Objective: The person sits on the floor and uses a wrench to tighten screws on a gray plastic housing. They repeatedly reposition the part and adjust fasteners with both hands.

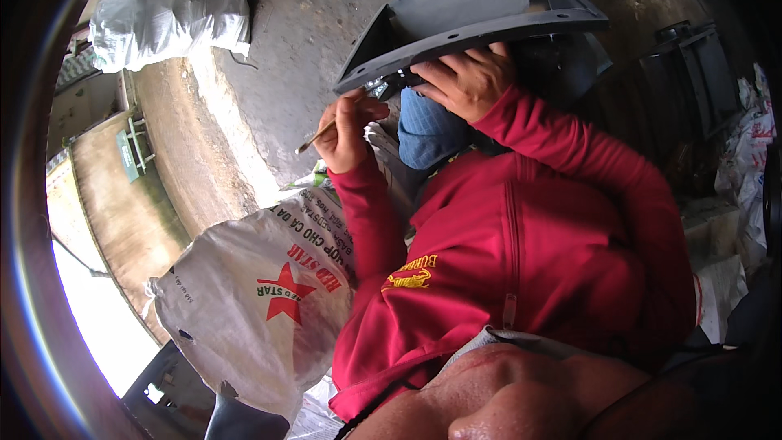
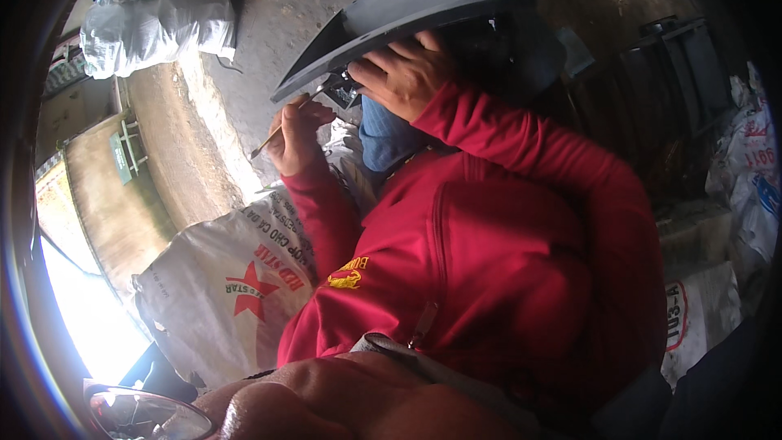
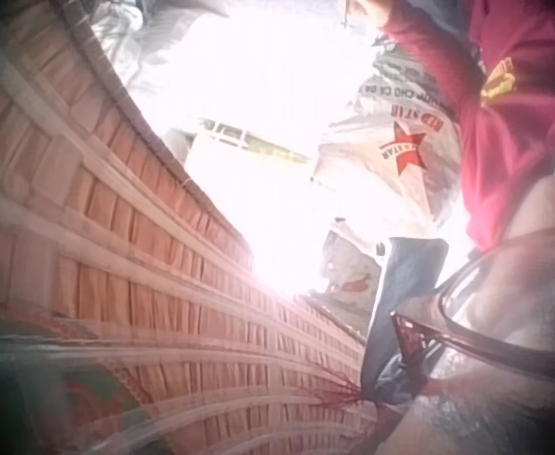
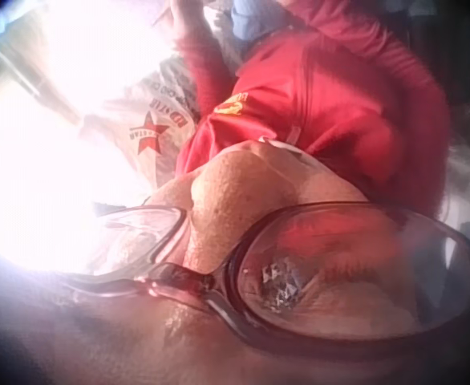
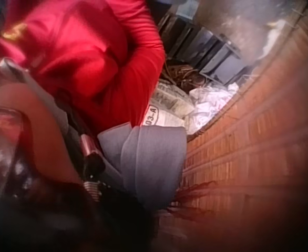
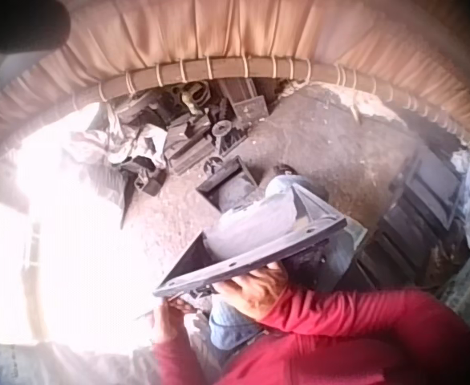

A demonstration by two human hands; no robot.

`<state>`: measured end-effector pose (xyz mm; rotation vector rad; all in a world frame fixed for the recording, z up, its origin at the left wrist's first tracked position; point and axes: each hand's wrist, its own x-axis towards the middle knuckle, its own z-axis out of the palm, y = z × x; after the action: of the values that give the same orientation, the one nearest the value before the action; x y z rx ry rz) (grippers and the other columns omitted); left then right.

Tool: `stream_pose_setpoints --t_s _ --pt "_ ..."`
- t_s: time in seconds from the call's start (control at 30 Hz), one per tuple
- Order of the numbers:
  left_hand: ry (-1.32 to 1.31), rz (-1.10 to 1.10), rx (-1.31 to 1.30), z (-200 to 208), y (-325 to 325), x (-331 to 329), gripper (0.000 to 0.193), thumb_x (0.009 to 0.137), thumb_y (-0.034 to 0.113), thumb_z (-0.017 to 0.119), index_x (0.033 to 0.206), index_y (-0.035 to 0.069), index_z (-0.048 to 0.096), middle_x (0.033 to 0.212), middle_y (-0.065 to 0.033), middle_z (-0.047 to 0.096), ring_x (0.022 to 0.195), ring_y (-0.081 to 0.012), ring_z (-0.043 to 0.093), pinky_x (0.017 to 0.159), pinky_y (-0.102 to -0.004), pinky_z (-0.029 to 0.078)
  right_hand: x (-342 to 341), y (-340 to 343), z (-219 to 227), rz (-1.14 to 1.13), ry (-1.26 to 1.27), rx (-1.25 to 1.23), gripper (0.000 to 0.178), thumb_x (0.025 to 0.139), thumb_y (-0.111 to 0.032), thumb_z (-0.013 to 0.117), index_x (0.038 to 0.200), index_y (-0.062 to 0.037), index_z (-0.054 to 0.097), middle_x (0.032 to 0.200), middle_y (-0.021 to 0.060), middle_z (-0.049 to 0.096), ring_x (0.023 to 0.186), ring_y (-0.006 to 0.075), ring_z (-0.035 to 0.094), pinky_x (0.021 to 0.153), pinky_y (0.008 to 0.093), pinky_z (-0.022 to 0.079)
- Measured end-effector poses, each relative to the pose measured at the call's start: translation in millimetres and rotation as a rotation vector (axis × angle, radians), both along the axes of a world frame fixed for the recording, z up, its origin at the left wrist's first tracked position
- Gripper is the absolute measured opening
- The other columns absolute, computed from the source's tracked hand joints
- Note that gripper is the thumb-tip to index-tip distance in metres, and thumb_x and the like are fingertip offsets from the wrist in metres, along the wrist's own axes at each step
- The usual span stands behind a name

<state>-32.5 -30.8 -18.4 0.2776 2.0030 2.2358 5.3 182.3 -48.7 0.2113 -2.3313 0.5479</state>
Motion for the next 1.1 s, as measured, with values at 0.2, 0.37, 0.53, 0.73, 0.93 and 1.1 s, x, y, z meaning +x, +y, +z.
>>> stream_pose_setpoints --t_s 0.2,0.37,0.53,0.73,0.93,1.1 --pt "0.56 0.043 -0.764 35 42 9 0.01 0.085 0.003 0.067 0.094 0.001 0.069 0.076 -0.0132 0.068 0.067 -0.0248 0.07 0.059 -0.0309 0.054 -1 2 10 0.027 0.0 0.004 0.033 0.074 -0.033 0.073 0.105 -0.0225 0.065 0.101 -0.006 0.062 0.097 0.0158 0.058 0.084 0.0402 0.039" --pt "0.819 -0.038 -1.083 47 63 7 0.011 0.082 0.004 0.068 0.092 0.005 0.068 0.073 -0.0114 0.066 0.068 -0.032 0.066 0.057 -0.0369 0.053 4 1 10 0.01 -0.122 0.07 0.03 0.078 -0.04 0.073 0.103 -0.0244 0.069 0.102 -0.0066 0.064 0.096 0.0166 0.06 0.094 0.0443 0.038" --pt "0.041 -0.074 -0.25 4 24 -14 0.019 0.094 0.013 0.058 0.105 -0.001 0.066 0.082 -0.0105 0.07 0.071 -0.0216 0.069 0.065 -0.0351 0.058 -1 3 9 -0.025 -0.023 0.083 0.03 0.075 -0.042 0.075 0.099 -0.026 0.069 0.098 -0.0081 0.063 0.093 0.0148 0.06 0.091 0.0422 0.038" --pt "-0.347 -0.004 0.394 -31 -8 -9 0.022 0.098 0.017 0.053 0.103 -0.002 0.062 0.087 -0.0142 0.068 0.074 -0.0244 0.068 0.067 -0.0382 0.059 1 0 6 -0.027 -0.033 0.088 0.031 0.074 -0.044 0.075 0.1 -0.0277 0.069 0.091 -0.0089 0.061 0.089 0.0131 0.058 0.09 0.0412 0.038" --pt "0.338 0.022 -0.558 32 33 7 0.013 0.091 0.007 0.063 0.095 -0.004 0.066 0.078 -0.0128 0.07 0.067 -0.0195 0.07 0.063 -0.0292 0.057 1 0 2 0.023 -0.048 0.005 0.03 0.076 -0.034 0.072 0.102 -0.0224 0.064 0.099 -0.0081 0.06 0.097 0.0155 0.057 0.083 0.0397 0.037" --pt "0.604 -0.01 -0.837 46 51 8 0.011 0.082 0.004 0.07 0.092 0.005 0.069 0.078 -0.0122 0.067 0.066 -0.0299 0.067 0.056 -0.034 0.053 4 4 9 0.043 -0.061 0.032 0.029 0.082 -0.04 0.067 0.106 -0.0234 0.067 0.098 -0.0065 0.063 0.093 0.015 0.06 0.085 0.0405 0.039"
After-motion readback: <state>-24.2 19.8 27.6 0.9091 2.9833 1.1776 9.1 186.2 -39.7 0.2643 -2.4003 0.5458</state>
